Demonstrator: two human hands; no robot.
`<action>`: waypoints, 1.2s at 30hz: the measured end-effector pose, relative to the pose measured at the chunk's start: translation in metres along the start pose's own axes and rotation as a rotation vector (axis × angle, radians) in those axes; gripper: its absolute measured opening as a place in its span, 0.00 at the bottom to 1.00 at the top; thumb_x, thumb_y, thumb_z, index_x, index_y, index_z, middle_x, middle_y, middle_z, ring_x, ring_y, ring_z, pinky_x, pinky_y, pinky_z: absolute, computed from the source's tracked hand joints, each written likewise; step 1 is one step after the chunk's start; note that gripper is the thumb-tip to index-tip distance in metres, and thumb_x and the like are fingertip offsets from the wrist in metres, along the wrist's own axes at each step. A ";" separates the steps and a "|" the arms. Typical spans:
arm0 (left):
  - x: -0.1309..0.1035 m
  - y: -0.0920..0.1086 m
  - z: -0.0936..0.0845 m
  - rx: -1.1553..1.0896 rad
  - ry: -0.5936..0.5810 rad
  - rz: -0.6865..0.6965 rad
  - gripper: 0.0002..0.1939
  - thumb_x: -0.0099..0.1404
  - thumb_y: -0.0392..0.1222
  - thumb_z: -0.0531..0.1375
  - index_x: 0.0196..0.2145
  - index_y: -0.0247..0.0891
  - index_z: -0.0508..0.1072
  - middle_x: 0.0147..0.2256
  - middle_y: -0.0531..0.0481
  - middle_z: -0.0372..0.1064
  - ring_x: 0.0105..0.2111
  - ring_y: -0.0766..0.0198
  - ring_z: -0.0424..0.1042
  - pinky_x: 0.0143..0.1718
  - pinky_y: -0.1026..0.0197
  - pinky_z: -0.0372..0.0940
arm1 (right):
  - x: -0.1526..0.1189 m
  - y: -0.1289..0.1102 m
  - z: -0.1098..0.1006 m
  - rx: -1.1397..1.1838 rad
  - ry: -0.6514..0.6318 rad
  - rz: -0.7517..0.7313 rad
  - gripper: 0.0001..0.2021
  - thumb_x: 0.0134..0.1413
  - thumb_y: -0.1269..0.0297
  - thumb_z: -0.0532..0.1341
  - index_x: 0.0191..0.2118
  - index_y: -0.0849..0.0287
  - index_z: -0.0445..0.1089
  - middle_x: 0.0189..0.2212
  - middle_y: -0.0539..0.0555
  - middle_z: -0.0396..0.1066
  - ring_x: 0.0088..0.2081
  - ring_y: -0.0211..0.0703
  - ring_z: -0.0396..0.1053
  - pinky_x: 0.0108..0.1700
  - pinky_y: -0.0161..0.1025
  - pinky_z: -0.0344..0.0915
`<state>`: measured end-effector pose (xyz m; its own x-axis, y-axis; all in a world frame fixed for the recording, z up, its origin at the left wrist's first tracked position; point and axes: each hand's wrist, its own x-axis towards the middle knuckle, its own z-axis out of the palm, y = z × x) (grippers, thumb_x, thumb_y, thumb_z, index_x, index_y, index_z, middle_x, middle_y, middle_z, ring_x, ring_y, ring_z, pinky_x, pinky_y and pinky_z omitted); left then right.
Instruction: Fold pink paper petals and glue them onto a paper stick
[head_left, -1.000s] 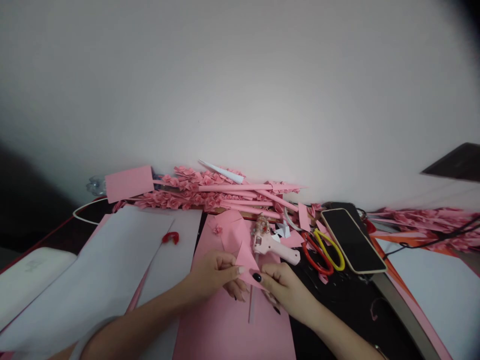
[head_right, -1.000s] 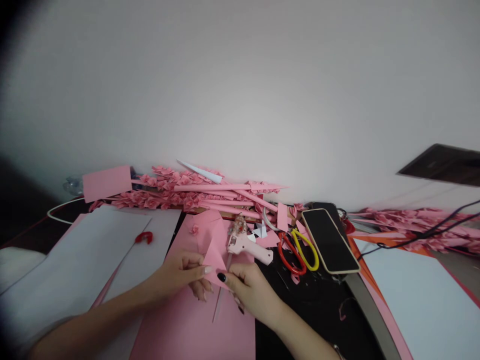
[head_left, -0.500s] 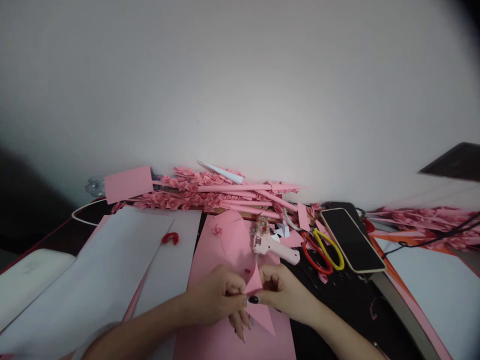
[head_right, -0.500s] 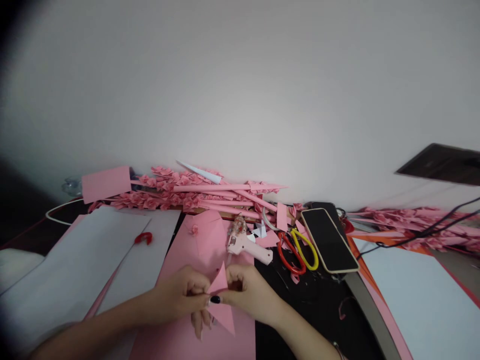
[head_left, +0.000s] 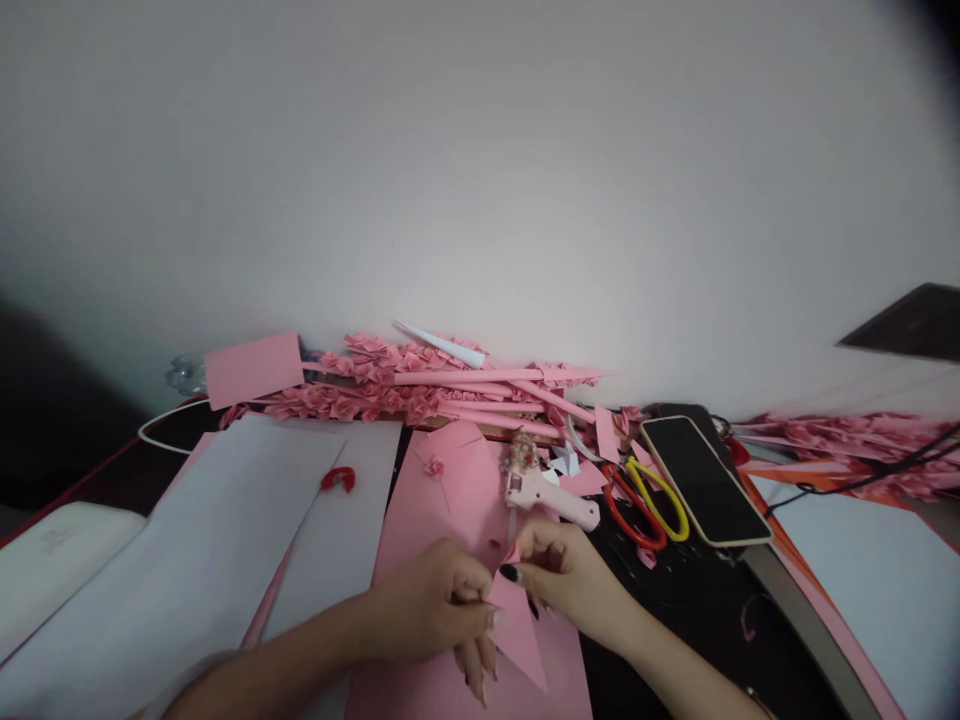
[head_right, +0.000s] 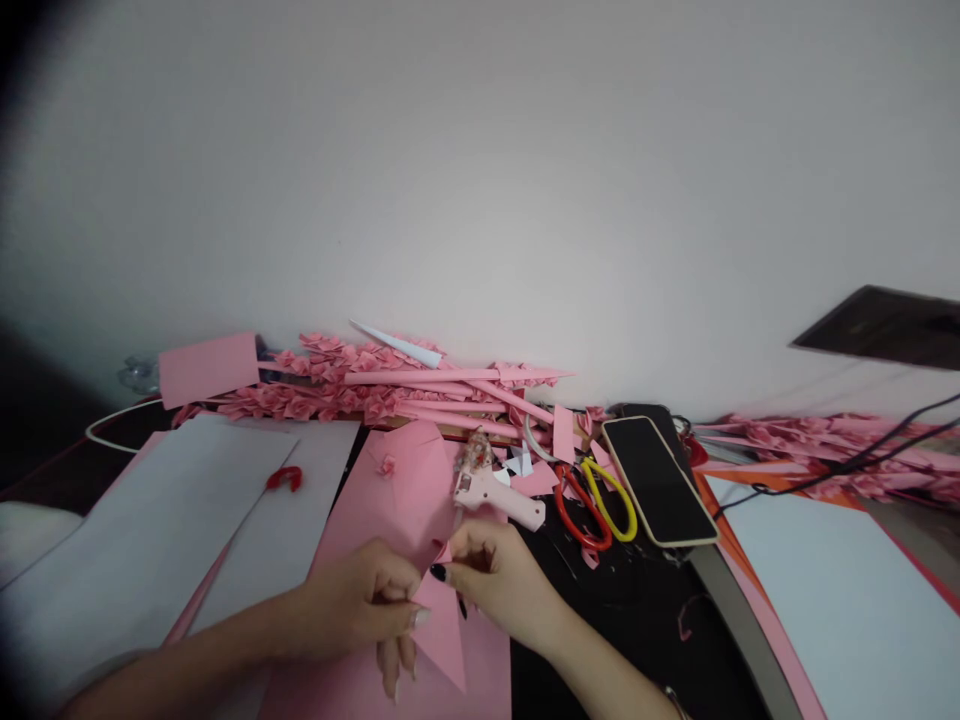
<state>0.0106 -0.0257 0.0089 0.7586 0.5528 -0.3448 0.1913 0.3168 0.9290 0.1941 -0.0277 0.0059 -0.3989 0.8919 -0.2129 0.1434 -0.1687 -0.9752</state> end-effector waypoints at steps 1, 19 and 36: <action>-0.001 0.001 0.001 -0.008 -0.008 0.007 0.21 0.58 0.46 0.56 0.16 0.40 0.49 0.10 0.54 0.62 0.20 0.54 0.75 0.23 0.59 0.65 | 0.000 0.000 0.001 0.017 0.007 0.000 0.17 0.45 0.52 0.65 0.24 0.60 0.61 0.14 0.41 0.55 0.15 0.30 0.53 0.18 0.29 0.50; -0.005 0.002 -0.002 -0.063 -0.164 0.004 0.21 0.60 0.44 0.55 0.16 0.39 0.50 0.13 0.53 0.68 0.22 0.56 0.76 0.21 0.64 0.64 | -0.001 0.000 -0.004 -0.008 0.032 -0.080 0.22 0.56 0.50 0.55 0.19 0.59 0.55 0.12 0.42 0.52 0.14 0.28 0.47 0.17 0.29 0.44; 0.005 -0.002 -0.007 -0.090 0.228 0.054 0.17 0.56 0.49 0.59 0.20 0.35 0.61 0.21 0.46 0.73 0.19 0.60 0.74 0.20 0.65 0.65 | 0.000 -0.002 -0.001 -0.370 0.019 -0.123 0.23 0.59 0.49 0.50 0.18 0.58 0.52 0.13 0.44 0.52 0.17 0.31 0.50 0.20 0.31 0.46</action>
<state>0.0101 -0.0180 0.0044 0.6041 0.7271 -0.3262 0.0907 0.3440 0.9346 0.1945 -0.0274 0.0075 -0.4169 0.9043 -0.0915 0.4137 0.0992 -0.9050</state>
